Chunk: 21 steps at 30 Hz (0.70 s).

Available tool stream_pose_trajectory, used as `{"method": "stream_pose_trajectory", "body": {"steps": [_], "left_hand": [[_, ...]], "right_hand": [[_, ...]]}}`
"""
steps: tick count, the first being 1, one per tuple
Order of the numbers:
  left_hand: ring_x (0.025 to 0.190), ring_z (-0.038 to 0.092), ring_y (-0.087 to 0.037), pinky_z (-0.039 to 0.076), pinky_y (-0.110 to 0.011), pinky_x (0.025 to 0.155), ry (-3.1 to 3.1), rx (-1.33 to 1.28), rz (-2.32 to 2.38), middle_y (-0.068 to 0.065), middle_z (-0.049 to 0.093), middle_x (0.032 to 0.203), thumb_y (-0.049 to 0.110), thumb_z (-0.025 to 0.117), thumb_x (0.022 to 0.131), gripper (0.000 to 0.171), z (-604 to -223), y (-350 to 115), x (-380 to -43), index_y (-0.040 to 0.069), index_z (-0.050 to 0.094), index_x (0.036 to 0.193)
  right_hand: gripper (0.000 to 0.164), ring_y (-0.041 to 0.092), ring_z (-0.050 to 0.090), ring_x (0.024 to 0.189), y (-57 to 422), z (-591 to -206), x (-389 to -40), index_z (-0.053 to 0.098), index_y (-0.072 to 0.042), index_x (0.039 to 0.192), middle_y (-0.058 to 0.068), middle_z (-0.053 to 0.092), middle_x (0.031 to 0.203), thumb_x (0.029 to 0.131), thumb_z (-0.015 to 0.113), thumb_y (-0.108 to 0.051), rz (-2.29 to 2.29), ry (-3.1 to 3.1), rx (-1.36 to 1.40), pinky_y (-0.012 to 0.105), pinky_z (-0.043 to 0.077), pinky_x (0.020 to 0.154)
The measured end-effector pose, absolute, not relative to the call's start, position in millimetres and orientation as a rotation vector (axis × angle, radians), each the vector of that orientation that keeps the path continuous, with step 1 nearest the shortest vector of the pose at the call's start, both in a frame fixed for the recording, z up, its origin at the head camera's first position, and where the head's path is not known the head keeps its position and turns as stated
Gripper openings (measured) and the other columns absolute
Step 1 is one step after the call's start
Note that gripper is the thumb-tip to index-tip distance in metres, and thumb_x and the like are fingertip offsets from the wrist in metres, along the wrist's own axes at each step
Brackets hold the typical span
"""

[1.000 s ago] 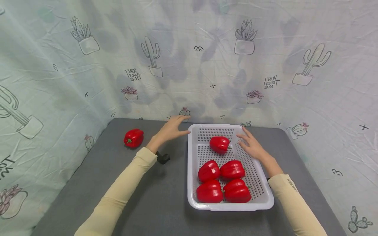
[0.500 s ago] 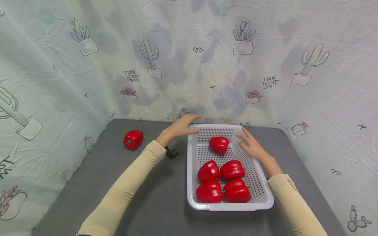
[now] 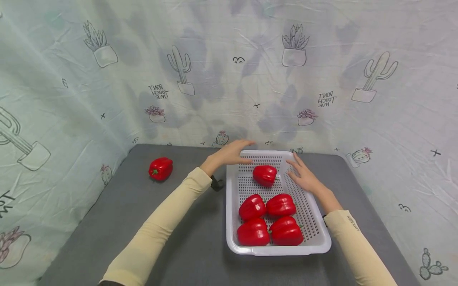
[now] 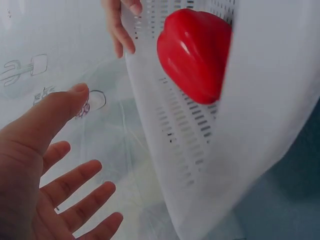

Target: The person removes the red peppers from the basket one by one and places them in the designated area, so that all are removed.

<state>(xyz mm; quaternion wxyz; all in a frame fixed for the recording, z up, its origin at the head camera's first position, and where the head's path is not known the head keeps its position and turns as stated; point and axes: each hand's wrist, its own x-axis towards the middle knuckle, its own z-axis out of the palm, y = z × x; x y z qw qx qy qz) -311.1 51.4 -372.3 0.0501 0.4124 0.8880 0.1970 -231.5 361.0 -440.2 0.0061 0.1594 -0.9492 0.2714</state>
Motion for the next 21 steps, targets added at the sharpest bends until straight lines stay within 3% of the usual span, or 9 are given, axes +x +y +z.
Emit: {"method": "stream_pose_trajectory", "body": {"steps": [12, 16, 21], "left_hand": [[0.133, 0.035, -0.017, 0.032, -0.037, 0.107, 2.644, 1.302, 0.618, 0.0, 0.037, 0.146, 0.041, 0.062, 0.086, 0.067, -379, 73, -310, 0.02, 0.034, 0.144], [0.128, 0.04, -0.016, 0.035, -0.041, 0.105, 2.614, 1.322, 0.632, 0.001, 0.041, 0.143, 0.04, 0.063, 0.086, 0.065, -382, 84, -308, 0.019, 0.037, 0.142], [0.132, 0.036, -0.016, 0.033, -0.039, 0.107, 2.596, 1.336, 0.58, 0.0, 0.039, 0.145, 0.041, 0.062, 0.086, 0.064, -384, 97, -305, 0.019, 0.039, 0.141]], "right_hand": [[0.058, 0.053, 0.007, 0.134, 357, -442, -232, 0.032, -0.002, 0.142, 0.024, -0.008, 0.153, 0.093, 0.053, -0.024, 0.838, -3.032, 0.384, 0.072, 0.015, 0.098], [0.057, 0.054, 0.009, 0.133, 357, -441, -232, 0.032, -0.002, 0.141, 0.026, -0.006, 0.152, 0.092, 0.053, -0.023, 0.843, -3.053, 0.336, 0.072, 0.016, 0.098], [0.056, 0.054, 0.011, 0.133, 358, -440, -230, 0.033, -0.001, 0.141, 0.027, -0.003, 0.151, 0.092, 0.053, -0.022, 0.859, -3.051, 0.332, 0.071, 0.017, 0.099]]}}
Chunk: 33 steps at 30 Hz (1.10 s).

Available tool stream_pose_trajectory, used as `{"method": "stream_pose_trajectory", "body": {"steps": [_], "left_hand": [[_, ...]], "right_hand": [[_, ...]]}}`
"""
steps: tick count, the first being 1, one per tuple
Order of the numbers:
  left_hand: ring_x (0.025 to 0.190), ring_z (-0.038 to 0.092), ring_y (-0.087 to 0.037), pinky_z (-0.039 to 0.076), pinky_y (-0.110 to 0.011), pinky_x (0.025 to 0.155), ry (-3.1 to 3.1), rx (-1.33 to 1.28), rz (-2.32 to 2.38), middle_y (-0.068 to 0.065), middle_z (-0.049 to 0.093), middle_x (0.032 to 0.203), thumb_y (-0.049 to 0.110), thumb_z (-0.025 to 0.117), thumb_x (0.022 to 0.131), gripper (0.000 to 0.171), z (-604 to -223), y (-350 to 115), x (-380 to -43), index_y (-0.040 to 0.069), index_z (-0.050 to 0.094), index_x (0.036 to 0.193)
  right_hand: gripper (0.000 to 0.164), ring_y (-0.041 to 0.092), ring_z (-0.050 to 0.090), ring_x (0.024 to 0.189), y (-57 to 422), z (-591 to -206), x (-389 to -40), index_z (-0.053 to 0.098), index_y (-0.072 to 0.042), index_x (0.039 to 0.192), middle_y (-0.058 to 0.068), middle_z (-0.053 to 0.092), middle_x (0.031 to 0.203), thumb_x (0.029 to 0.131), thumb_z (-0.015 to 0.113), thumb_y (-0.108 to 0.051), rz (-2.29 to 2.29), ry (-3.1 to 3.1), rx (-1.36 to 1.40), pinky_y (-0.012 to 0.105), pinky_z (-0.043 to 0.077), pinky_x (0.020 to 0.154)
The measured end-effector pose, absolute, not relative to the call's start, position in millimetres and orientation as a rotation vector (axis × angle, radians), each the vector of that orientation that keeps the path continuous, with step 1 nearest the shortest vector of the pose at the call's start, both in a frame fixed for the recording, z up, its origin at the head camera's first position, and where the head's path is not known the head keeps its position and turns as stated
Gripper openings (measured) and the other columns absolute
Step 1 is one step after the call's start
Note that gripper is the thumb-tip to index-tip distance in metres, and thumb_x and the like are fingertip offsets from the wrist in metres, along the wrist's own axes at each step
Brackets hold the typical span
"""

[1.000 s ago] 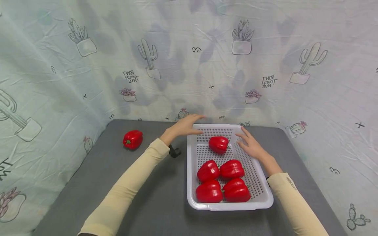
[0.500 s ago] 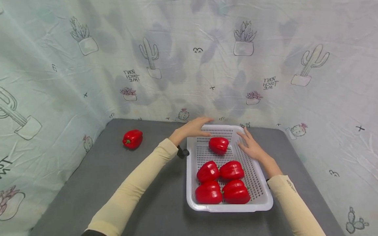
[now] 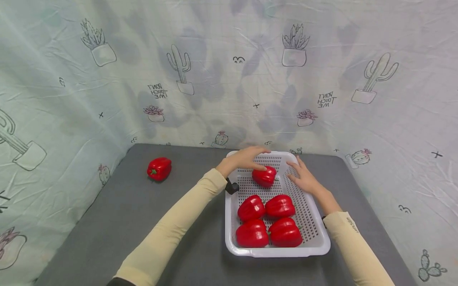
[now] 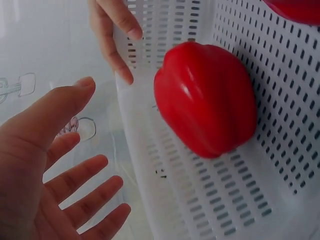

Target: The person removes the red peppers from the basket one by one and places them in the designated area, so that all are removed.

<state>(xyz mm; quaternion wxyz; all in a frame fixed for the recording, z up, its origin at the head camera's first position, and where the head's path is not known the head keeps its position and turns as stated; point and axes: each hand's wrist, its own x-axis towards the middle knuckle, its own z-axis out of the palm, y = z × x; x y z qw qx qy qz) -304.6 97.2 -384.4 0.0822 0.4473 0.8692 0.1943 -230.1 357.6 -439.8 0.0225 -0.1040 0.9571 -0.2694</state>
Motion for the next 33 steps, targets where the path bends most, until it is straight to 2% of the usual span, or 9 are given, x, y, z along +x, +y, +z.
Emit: {"method": "stream_pose_trajectory", "body": {"steps": [10, 17, 26, 33], "left_hand": [[0.128, 0.04, -0.015, 0.038, -0.034, 0.103, 2.611, 1.277, 0.354, 0.0, 0.042, 0.142, 0.043, 0.063, 0.085, 0.064, -393, 117, -297, 0.023, 0.039, 0.141], [0.127, 0.042, -0.014, 0.036, -0.029, 0.104, 2.623, 1.27, 0.304, 0.002, 0.045, 0.139, 0.041, 0.066, 0.083, 0.063, -401, 123, -298, 0.02, 0.044, 0.138], [0.12, 0.047, -0.014, 0.039, -0.027, 0.101, 2.608, 1.253, 0.329, 0.0, 0.05, 0.133, 0.035, 0.07, 0.081, 0.061, -411, 123, -294, 0.019, 0.047, 0.135], [0.118, 0.047, -0.013, 0.039, -0.026, 0.099, 2.658, 1.255, 0.306, 0.002, 0.052, 0.131, 0.035, 0.072, 0.079, 0.059, -423, 127, -295, 0.022, 0.049, 0.132]], "right_hand": [[0.056, 0.055, 0.017, 0.13, 360, -441, -229, 0.032, 0.001, 0.14, 0.03, 0.001, 0.15, 0.093, 0.053, -0.022, -0.849, 2.977, -0.355, 0.069, 0.027, 0.096], [0.055, 0.054, 0.017, 0.13, 360, -440, -231, 0.033, 0.002, 0.139, 0.031, 0.004, 0.149, 0.093, 0.053, -0.02, -0.857, 2.986, -0.388, 0.069, 0.023, 0.097], [0.055, 0.054, 0.021, 0.129, 358, -441, -230, 0.032, 0.002, 0.14, 0.031, 0.006, 0.148, 0.093, 0.053, -0.02, -0.866, 2.981, -0.361, 0.068, 0.027, 0.097], [0.055, 0.053, 0.02, 0.129, 361, -446, -232, 0.033, 0.002, 0.14, 0.031, 0.008, 0.148, 0.093, 0.052, -0.02, -0.864, 2.991, -0.387, 0.068, 0.025, 0.097]]}}
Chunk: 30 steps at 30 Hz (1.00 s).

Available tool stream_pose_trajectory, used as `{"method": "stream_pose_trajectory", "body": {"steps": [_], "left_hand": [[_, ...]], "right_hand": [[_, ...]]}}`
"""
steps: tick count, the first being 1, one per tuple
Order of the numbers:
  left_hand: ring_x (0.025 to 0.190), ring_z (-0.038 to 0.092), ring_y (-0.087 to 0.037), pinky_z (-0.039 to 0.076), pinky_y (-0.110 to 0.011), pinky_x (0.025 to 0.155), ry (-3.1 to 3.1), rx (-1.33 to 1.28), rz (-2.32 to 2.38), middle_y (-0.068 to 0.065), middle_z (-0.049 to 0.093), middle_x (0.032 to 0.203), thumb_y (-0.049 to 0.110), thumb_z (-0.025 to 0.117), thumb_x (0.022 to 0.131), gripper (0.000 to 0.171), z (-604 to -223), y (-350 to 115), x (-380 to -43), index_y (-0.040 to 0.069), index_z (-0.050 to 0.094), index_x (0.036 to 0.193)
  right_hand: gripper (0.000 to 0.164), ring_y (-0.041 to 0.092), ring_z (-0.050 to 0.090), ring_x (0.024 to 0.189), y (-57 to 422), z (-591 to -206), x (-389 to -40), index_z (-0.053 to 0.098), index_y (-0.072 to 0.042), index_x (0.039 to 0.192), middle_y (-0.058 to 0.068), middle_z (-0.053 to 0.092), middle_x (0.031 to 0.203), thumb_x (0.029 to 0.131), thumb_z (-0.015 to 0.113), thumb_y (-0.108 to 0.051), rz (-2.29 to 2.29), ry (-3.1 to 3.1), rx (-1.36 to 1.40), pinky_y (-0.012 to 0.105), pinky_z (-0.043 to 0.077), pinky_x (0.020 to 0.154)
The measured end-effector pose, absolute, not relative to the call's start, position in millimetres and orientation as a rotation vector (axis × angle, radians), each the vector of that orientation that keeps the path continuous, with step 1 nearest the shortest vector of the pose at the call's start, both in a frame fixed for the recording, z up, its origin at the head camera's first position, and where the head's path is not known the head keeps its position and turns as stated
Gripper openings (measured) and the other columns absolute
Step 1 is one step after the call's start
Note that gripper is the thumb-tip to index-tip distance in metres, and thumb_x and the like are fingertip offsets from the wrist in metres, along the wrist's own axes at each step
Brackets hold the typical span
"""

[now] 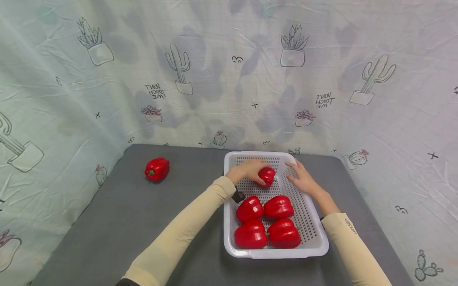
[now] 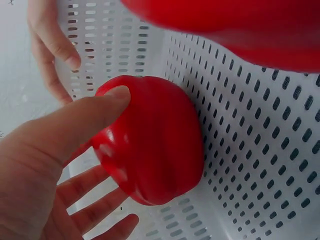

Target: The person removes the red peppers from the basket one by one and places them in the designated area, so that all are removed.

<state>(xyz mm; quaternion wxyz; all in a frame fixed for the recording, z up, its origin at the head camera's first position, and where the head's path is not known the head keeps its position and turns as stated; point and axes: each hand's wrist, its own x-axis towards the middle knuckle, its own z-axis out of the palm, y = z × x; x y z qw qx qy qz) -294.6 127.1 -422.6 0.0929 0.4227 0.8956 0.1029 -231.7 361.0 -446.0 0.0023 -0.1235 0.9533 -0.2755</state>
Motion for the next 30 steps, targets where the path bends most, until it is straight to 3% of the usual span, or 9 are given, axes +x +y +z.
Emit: {"method": "stream_pose_trajectory", "body": {"steps": [19, 30], "left_hand": [[0.114, 0.049, -0.011, 0.042, -0.028, 0.098, 2.718, 1.213, 0.246, 0.004, 0.053, 0.127, 0.03, 0.074, 0.078, 0.057, -421, 133, -288, 0.024, 0.049, 0.129], [0.115, 0.049, -0.011, 0.041, -0.027, 0.098, 2.724, 1.247, 0.257, 0.004, 0.053, 0.129, 0.031, 0.073, 0.079, 0.059, -414, 128, -286, 0.023, 0.048, 0.132]], "right_hand": [[0.053, 0.051, 0.028, 0.125, 361, -442, -231, 0.033, 0.001, 0.139, 0.031, 0.014, 0.146, 0.095, 0.051, -0.022, -0.866, 2.992, -0.411, 0.066, 0.033, 0.094], [0.052, 0.051, 0.027, 0.126, 361, -446, -232, 0.034, 0.001, 0.139, 0.03, 0.015, 0.146, 0.094, 0.051, -0.021, -0.874, 2.998, -0.411, 0.066, 0.03, 0.096]]}}
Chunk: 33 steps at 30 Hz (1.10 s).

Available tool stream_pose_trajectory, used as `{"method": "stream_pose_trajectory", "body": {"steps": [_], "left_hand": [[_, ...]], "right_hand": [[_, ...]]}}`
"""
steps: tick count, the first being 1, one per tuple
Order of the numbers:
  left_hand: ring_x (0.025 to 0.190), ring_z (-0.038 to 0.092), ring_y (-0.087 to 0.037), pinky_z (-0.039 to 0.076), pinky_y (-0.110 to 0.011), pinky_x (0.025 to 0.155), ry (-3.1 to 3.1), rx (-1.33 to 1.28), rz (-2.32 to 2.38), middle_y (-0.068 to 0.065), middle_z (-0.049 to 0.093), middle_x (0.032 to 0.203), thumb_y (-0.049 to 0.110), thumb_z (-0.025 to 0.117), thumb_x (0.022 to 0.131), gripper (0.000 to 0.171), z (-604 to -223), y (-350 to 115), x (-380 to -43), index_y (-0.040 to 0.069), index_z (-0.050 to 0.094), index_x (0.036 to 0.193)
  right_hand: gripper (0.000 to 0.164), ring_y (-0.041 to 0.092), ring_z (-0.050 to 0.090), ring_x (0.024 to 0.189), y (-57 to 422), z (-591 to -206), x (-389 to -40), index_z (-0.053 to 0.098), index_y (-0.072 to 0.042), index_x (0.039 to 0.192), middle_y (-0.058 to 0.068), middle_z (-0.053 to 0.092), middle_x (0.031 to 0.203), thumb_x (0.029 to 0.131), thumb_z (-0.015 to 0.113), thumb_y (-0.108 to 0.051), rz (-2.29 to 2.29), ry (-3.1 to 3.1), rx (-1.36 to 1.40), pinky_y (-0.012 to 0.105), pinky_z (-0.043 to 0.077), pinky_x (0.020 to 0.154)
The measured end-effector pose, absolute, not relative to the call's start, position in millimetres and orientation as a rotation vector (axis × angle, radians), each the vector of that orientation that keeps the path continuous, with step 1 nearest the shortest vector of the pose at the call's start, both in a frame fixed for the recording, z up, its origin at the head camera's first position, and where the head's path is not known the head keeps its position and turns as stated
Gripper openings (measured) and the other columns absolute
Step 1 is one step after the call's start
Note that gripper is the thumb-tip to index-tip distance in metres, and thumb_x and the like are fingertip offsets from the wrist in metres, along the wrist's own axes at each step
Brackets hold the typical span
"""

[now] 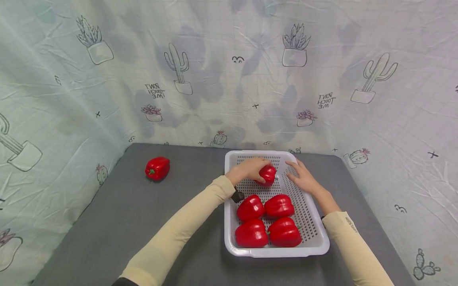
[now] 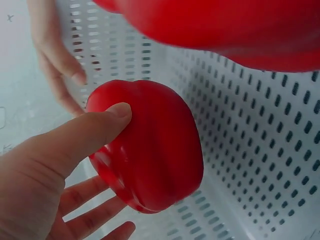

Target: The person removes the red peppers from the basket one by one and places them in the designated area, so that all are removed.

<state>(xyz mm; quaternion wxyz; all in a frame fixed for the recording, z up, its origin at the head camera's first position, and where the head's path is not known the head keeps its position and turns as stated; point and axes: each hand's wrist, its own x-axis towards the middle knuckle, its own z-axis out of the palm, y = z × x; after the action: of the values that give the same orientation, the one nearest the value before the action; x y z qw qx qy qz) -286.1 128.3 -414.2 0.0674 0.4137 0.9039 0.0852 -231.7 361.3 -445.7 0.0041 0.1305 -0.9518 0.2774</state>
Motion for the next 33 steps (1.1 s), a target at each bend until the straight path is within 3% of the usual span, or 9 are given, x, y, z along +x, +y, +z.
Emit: {"method": "stream_pose_trajectory", "body": {"steps": [33], "left_hand": [[0.111, 0.052, -0.013, 0.048, -0.025, 0.088, 2.701, 1.39, 0.54, 0.0, 0.051, 0.128, 0.033, 0.07, 0.081, 0.059, -386, 84, -267, 0.023, 0.046, 0.133]], "right_hand": [[0.053, 0.051, 0.024, 0.128, 357, -449, -220, 0.034, 0.001, 0.139, 0.03, 0.016, 0.146, 0.094, 0.051, -0.021, 0.842, -2.951, 0.424, 0.068, 0.025, 0.097]]}}
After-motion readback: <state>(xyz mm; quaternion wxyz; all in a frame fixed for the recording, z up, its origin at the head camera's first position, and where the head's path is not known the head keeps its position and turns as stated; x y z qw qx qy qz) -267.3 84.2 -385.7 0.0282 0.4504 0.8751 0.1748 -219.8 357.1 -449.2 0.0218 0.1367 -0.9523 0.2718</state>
